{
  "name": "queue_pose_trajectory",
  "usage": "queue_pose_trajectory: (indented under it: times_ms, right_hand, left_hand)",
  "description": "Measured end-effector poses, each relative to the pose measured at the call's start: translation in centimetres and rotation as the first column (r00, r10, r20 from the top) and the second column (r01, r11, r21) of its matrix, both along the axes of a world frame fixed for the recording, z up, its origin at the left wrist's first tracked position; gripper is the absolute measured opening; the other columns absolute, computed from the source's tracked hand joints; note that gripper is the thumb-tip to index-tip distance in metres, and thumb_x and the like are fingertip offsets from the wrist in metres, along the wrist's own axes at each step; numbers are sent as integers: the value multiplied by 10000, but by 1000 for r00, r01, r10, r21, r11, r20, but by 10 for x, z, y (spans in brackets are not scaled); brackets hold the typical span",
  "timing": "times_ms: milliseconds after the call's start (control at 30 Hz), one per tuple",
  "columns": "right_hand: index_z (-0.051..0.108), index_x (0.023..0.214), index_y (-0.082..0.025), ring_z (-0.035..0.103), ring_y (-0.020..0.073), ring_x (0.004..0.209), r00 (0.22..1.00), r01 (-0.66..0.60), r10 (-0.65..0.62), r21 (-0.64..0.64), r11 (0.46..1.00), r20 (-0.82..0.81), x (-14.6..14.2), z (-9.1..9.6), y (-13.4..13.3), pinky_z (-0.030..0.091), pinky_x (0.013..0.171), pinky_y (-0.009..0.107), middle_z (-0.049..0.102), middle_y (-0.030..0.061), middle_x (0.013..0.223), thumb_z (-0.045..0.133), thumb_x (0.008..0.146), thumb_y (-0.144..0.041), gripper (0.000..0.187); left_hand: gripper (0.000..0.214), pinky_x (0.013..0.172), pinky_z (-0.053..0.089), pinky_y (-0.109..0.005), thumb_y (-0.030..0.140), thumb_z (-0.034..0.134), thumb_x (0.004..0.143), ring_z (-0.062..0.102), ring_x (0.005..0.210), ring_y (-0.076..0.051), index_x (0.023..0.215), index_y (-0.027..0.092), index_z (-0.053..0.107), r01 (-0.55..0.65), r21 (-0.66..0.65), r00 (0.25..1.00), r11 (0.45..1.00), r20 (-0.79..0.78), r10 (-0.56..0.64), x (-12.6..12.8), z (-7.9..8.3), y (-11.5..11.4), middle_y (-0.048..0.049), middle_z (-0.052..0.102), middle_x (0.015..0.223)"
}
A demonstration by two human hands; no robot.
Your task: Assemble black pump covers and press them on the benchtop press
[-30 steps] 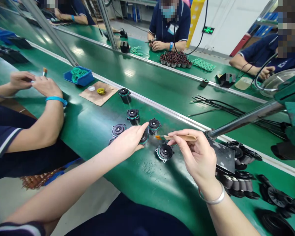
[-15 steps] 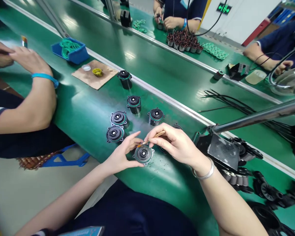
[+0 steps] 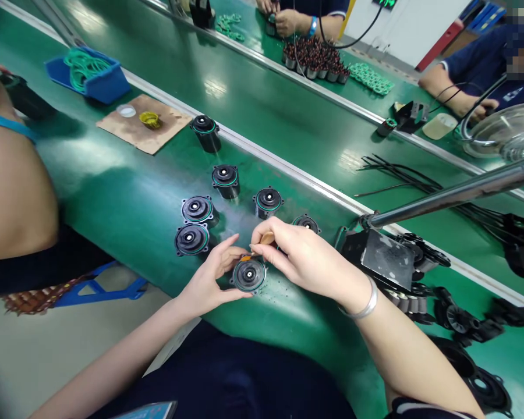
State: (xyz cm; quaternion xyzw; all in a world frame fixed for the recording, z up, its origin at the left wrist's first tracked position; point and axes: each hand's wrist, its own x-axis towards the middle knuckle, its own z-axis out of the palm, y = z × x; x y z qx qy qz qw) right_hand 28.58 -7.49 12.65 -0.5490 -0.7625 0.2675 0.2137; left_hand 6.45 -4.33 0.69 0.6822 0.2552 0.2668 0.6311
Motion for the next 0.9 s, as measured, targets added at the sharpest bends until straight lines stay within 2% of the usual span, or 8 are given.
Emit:
queue_pose_trajectory:
  times_ms: [100,233,367,533,700,767,833,900]
  right_hand:
    - [499,1054,-159,571,-83,777,994,60,-71,133,989,81,-2,-4,-22,446,736,11,622,-37,953,487,909,-227,161]
    - [506,1077,-160,596,-58,882,965,130,-195,322,938,177,-9,-12,-52,466,824,35,625,-31,988,552,861,-166,220]
    - [516,1043,-146,605,-10,992,950,152,-240,376,914,201,-23,-17,-79,492,882,76,631,4,1033,611,806,-128,255]
    - [509,1023,-138,615,9,1008,960,209,-265,393,895,92,-43,-23,-98,520,896,94,635,25,1015,638,778,-116,277]
    - [518,1016,-131,644,23,1006,976,160,-207,431,888,65,-52,-23,-108,561,880,105,643,39,1049,643,778,-137,269]
    - [532,998,-120,639,32,1064,984,135,-172,444,886,45,-51,-21,-108,568,923,110,640,56,1074,626,783,-124,235]
    - [554,974,-113,616,62,1149,990,82,-128,479,874,64,-50,-21,-104,566,995,155,634,73,1100,619,784,-127,201]
    - [572,979,-113,598,113,1198,989,-26,-53,527,849,135,-50,-24,-95,572,1020,237,633,87,1112,615,792,-163,199]
  left_hand:
    - [1019,1068,488,-459,186,816,706,593,1212,-243,1493,269,175,-68,43,997,997,22,68,3,-4,-11,-112,570,1267]
    - [1019,1044,508,-441,221,799,736,602,1199,-240,1500,268,126,-138,121,990,983,26,136,8,-8,-21,-112,577,1251]
    - [986,1038,511,-434,280,765,777,612,1185,-238,1499,270,93,-195,180,979,964,-21,202,11,-9,-30,-106,587,1239]
    - [983,1029,515,-419,303,757,787,622,1162,-228,1499,263,82,-247,269,963,931,-39,267,13,-12,-37,-94,604,1218]
    - [999,1020,519,-436,288,755,782,622,1159,-249,1501,233,64,-245,320,957,915,-73,282,15,-13,-40,-114,605,1218]
    - [1007,1016,520,-433,288,758,776,626,1152,-251,1503,229,64,-242,322,956,915,-82,282,15,-14,-41,-116,606,1222]
    - [1001,1017,518,-427,282,752,777,628,1149,-246,1505,228,67,-242,325,956,914,-81,282,15,-15,-41,-111,608,1223]
    - [984,1017,516,-421,286,731,790,627,1150,-241,1508,222,59,-244,333,957,911,-72,282,15,-17,-41,-110,610,1225]
